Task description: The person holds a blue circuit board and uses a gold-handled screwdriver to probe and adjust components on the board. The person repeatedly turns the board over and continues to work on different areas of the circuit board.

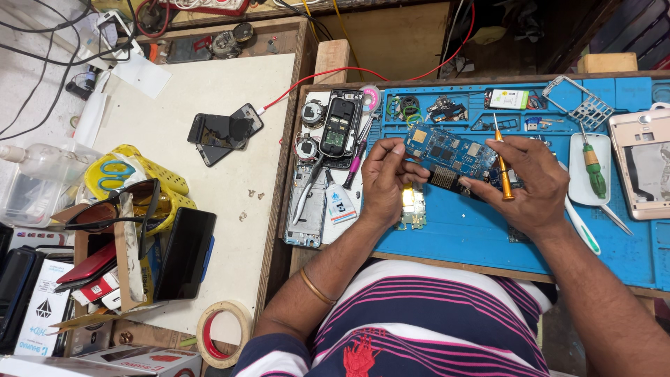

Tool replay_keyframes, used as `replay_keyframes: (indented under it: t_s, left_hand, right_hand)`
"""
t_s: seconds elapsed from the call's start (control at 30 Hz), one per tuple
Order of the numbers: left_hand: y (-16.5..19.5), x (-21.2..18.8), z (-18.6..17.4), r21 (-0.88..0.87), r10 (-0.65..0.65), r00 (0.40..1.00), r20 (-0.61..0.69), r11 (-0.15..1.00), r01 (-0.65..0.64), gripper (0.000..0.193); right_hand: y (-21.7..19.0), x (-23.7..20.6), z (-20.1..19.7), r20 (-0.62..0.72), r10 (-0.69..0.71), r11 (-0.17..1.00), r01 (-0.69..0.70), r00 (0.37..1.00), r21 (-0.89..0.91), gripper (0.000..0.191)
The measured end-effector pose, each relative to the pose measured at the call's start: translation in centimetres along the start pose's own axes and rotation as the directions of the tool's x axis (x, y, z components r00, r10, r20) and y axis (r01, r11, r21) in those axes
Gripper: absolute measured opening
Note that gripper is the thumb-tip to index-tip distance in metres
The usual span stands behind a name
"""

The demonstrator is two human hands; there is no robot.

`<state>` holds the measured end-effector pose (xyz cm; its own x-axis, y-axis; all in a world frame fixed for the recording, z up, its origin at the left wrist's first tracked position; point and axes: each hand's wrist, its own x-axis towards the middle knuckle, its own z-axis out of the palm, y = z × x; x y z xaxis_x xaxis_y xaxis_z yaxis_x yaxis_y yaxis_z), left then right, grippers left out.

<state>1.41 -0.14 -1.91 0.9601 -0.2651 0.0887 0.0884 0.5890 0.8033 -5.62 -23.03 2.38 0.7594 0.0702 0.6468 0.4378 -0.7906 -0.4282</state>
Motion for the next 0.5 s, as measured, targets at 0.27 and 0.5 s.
replay_keyframes:
  t_s: [0.27,0.5]
  left_hand:
    - [0.01,-0.05,0.09,-0.018,-0.013,1.0,0.004,1.0,0.013,0.019]
    - [0.12,-0.04,0.19,-0.015,-0.015,1.0,0.001,1.0,0.015,0.021]
  right_hand:
    - [-0.05,0.03,-0.11,-0.01,-0.01,1.0,0.01,1.0,0.006,0.067]
    - [-0.17,0.17,-0.11,-0.002,0.0,1.0,0.0,1.0,0.015,0.067]
